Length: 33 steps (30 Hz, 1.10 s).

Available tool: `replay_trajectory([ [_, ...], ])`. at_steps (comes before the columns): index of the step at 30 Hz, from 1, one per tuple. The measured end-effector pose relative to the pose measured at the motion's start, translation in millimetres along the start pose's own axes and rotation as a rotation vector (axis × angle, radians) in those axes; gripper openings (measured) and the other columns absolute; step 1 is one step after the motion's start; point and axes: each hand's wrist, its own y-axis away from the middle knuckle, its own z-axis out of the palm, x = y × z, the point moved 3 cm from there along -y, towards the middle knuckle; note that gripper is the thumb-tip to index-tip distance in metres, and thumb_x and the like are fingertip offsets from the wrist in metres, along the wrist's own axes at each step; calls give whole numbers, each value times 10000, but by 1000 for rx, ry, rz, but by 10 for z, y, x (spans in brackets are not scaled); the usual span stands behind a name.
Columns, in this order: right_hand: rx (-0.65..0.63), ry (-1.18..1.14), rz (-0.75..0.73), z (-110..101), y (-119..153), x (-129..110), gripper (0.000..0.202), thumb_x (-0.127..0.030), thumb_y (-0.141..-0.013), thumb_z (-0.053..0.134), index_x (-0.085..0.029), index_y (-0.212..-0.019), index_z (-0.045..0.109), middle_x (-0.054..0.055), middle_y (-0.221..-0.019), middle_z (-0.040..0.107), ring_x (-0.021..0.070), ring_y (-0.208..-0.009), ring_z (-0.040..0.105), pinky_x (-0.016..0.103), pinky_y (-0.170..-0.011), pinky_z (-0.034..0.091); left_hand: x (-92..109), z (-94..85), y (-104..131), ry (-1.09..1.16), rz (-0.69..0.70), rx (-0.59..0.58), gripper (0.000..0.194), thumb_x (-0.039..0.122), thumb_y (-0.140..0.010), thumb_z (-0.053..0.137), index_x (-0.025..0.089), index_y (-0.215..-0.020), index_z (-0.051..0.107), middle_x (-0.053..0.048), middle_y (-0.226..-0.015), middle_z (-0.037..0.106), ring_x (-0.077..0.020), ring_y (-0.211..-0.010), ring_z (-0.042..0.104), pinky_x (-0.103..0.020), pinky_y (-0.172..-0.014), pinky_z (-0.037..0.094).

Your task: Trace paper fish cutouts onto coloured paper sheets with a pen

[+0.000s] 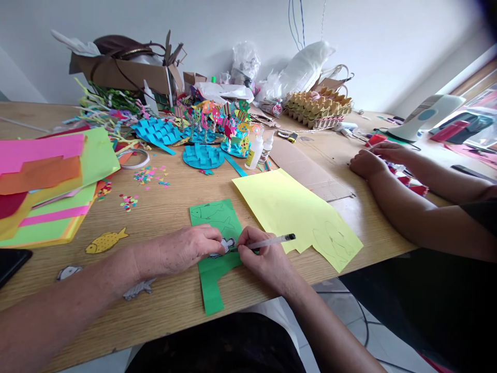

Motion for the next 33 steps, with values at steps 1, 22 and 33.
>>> replay_trajectory([
  [1,6,1,-7,-1,-2,-1,96,-140,-670,446,-205,-604,469,-55,-503,447,103,-472,397,214,-462,288,1,-2,-3,-3,2,1,327,65,-940,367,228,-1019,639,-22,-950,615,-153,-897,559,-243,-788,438],
  [22,5,-58,-14,-10,9,-1,93,-143,-660,448,-205,-594,466,-59,-497,428,100,-466,380,215,-458,282,-41,27,-17,31,7,-5,311,100,-957,356,221,-1027,633,-36,-951,605,-158,-874,557,-246,-756,432],
  [33,-15,-95,-5,6,26,8,97,-128,-662,466,-206,-605,465,-69,-495,426,95,-463,378,203,-454,281,-18,8,-28,18,-5,-8,309,115,-965,354,210,-1019,642,-42,-929,601,-165,-862,560,-253,-754,438],
])
